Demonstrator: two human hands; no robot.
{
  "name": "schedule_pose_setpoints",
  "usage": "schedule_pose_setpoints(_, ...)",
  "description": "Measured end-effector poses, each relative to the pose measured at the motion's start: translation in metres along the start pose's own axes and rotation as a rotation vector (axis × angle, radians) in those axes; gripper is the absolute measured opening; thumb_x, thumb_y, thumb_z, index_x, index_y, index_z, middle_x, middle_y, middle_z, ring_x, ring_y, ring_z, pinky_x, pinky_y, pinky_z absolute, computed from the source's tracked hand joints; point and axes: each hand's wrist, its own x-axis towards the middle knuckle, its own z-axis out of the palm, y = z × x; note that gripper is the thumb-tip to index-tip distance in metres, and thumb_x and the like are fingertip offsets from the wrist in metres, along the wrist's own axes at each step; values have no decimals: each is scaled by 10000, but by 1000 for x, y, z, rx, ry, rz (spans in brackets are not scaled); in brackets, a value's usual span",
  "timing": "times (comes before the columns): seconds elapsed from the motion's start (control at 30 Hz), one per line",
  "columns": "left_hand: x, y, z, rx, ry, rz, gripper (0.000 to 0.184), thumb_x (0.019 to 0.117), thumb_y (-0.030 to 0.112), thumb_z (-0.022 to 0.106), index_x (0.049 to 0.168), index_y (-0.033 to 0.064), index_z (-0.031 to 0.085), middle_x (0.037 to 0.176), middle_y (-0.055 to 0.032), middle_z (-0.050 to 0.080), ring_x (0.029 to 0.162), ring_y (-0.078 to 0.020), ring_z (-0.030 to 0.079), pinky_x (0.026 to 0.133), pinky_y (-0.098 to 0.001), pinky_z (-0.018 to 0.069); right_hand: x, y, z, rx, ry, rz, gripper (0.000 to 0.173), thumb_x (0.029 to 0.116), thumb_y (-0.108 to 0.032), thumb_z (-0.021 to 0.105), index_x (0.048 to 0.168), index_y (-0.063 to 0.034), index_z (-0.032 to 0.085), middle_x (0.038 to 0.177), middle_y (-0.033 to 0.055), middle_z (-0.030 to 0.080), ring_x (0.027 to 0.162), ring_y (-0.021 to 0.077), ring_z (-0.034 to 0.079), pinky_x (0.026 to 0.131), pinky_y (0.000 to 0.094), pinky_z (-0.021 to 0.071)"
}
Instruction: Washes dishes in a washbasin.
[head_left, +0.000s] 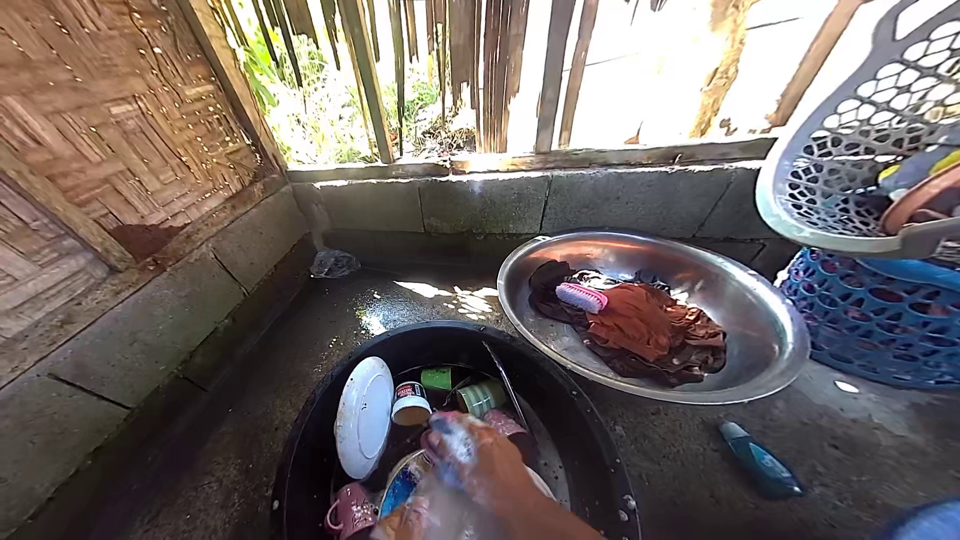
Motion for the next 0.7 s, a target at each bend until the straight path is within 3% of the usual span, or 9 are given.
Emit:
schedule_pose_setpoints(0.07, 6, 3, -10, -89, 185, -38, 350, 1095, 186, 395, 1045, -49, 649, 854, -37, 689, 805, -64, 685, 802, -298, 593, 8, 25, -8, 146, -14, 117, 530, 1056, -422, 474, 1445, -75, 567, 1407, 175, 608, 1319, 314, 568, 1121, 541, 413)
schedule_pose_setpoints(0.13, 13, 9, -22, -128, 361, -122, 421, 1116, 249, 359, 1102, -84, 616, 901, -99, 655, 829, -107, 663, 812, -328, 572, -5, 38, -3, 220, 40, 139, 536, 1065, -366, 464, 1495, -47, 500, 1490, 191, 534, 1389, 305, 509, 1166, 498, 377)
schedule_pose_setpoints(0.2, 22, 13, -26, -180, 526, -198, 472, 1125, 318, 345, 1118, -72, 612, 915, -107, 641, 823, -103, 649, 795, -317, 562, -34, 37, 21, 217, 178, 9, 551, 1036, -306, 494, 1491, 4, 489, 1524, 217, 494, 1427, 331, 470, 1186, 505, 362)
schedule_pose_setpoints(0.27, 27, 9, -24, -234, 594, -200, 480, 1125, 331, 340, 1137, -65, 610, 942, -116, 646, 845, -109, 654, 806, -319, 565, -55, 30, 52, 86, 282, -211, 549, 1000, -328, 514, 1433, 7, 563, 1523, 247, 487, 1434, 415, 444, 1163, 623, 333)
schedule_pose_setpoints(0.37, 27, -12, -12, -272, 518, -106, 449, 1123, 271, 346, 1188, -99, 591, 1004, -163, 651, 914, -157, 655, 859, -365, 563, -71, -2, 74, -104, 244, -424, 439, 1003, -377, 568, 1380, -170, 656, 1489, 163, 559, 1431, 411, 457, 1145, 707, 304)
schedule_pose_setpoints(0.47, 19, -26, 2, -205, 349, 110, 303, 1065, 89, 379, 1122, -99, 610, 926, -60, 677, 882, -43, 658, 860, -238, 558, -53, -24, 79, -90, 256, -447, 373, 1039, -299, 507, 1369, -229, 665, 1503, 104, 559, 1444, 347, 459, 1152, 670, 334)
schedule_pose_setpoints(0.57, 13, -11, 7, -9, 307, 111, 375, 1082, 152, 395, 1092, -119, 655, 945, -129, 693, 909, -93, 669, 889, -299, 553, -13, -14, 56, -49, 263, -261, 400, 1061, -309, 441, 1376, -174, 647, 1471, 92, 587, 1397, 276, 520, 1146, 575, 392)
schedule_pose_setpoints(0.63, 8, 4, 5, 7, 351, 70, 396, 1091, 182, 398, 1100, -118, 656, 971, -153, 691, 928, -106, 671, 897, -314, 552, 1, 7, 41, -36, 295, -106, 442, 1043, -265, 456, 1402, -61, 612, 1442, 153, 599, 1373, 308, 540, 1152, 516, 407)
schedule_pose_setpoints(0.7, 11, 17, -5, -41, 441, 39, 403, 1102, 199, 387, 1116, -119, 635, 986, -149, 671, 927, -101, 659, 893, -309, 549, -12, 19, 45, -17, 321, -27, 476, 1039, -226, 447, 1452, -11, 548, 1507, 192, 528, 1417, 340, 489, 1175, 516, 377)
